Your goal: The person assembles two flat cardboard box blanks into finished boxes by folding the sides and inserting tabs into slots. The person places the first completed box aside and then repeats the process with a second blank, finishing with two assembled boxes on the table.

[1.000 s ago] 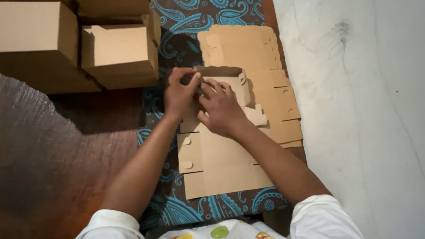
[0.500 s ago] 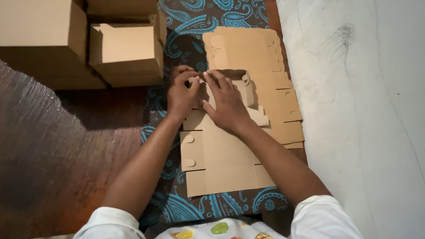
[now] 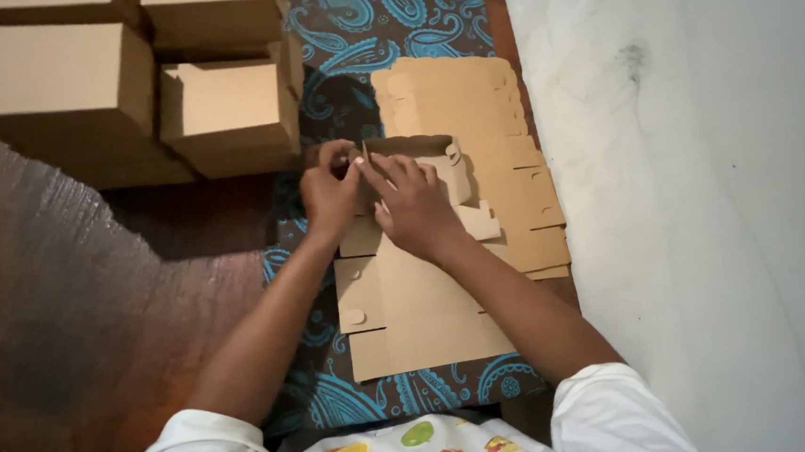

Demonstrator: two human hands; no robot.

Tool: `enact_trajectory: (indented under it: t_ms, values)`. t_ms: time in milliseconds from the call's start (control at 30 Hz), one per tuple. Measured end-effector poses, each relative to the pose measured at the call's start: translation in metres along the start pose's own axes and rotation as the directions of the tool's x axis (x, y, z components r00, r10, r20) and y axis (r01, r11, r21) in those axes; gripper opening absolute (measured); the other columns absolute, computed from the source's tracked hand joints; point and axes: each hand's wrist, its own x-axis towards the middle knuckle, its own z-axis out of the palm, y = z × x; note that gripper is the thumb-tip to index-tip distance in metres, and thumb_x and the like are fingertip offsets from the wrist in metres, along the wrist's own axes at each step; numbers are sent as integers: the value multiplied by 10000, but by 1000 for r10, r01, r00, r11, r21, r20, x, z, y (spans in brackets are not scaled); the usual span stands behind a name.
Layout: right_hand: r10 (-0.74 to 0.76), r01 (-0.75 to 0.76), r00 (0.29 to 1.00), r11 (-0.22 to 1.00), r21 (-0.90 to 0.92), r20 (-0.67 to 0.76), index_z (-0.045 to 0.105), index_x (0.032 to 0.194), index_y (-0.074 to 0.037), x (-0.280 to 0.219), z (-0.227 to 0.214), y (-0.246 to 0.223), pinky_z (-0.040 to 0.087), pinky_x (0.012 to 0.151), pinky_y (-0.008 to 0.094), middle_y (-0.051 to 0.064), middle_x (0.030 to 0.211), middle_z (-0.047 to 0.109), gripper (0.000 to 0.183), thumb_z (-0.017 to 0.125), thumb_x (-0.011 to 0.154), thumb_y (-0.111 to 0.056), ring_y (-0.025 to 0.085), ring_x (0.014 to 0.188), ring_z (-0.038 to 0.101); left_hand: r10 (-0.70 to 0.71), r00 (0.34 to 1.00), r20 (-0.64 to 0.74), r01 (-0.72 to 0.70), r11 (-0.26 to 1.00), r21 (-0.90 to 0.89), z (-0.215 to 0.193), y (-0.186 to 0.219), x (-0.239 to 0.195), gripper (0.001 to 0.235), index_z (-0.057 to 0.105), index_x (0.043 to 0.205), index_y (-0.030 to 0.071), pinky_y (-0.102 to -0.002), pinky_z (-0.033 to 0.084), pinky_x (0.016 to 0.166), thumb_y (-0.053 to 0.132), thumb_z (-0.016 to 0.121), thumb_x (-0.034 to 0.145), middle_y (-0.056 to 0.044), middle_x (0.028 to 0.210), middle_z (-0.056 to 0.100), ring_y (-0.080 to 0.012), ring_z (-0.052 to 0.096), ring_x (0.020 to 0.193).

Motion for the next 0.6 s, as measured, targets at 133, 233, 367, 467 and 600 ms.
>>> enact_trajectory:
  t_ms: [133, 233, 367, 467, 600]
  values:
    - [11, -11, 1000, 1000, 20, -29, 424, 1563, -122, 1, -5, 0, 417, 1028, 500, 110, 1448, 516, 716, 663, 897, -236, 339, 1334, 488, -43, 999, -13, 39, 973, -227, -3, 6, 2, 242, 742, 1062, 263, -375, 624, 804, 189, 815, 844, -67, 960, 787, -253, 764, 908]
    - [3, -4, 998, 1000, -21, -66, 463, 1536, -137, 0, 5, 4, 422, 1017, 485, 78, 1426, 535, 687, 662, 891, -264, 310, 1325, 496, 69, 997, 40, -61, 983, -172, -15, 19, -4, 213, 737, 1119, 202, -462, 630, 799, 138, 746, 915, -120, 987, 785, -353, 755, 938]
    - [-7, 5, 993, 1000, -20, -120, 527, 1478, -121, 0, 5, 3, 443, 990, 472, 74, 1399, 558, 615, 669, 902, -284, 308, 1299, 522, 85, 996, 36, -81, 991, -105, -20, 22, -5, 244, 735, 1170, 206, -498, 622, 820, 142, 723, 935, -164, 1028, 775, -372, 740, 979]
    - [-3, 3, 993, 1000, -2, -121, 519, 1484, -111, -1, 3, 3, 440, 991, 467, 79, 1418, 540, 607, 660, 919, -282, 313, 1300, 518, 82, 992, 91, -73, 992, -102, -24, 30, -5, 224, 732, 1179, 198, -501, 616, 848, 134, 684, 970, -156, 1049, 770, -365, 739, 989]
    - [20, -16, 995, 999, 38, -94, 461, 1538, -114, -1, -3, -1, 430, 1003, 475, 92, 1436, 520, 660, 649, 925, -269, 321, 1305, 518, -7, 995, 99, 32, 967, -255, -22, 30, -5, 153, 811, 1046, 216, -385, 619, 779, 183, 782, 900, -80, 949, 788, -244, 758, 897]
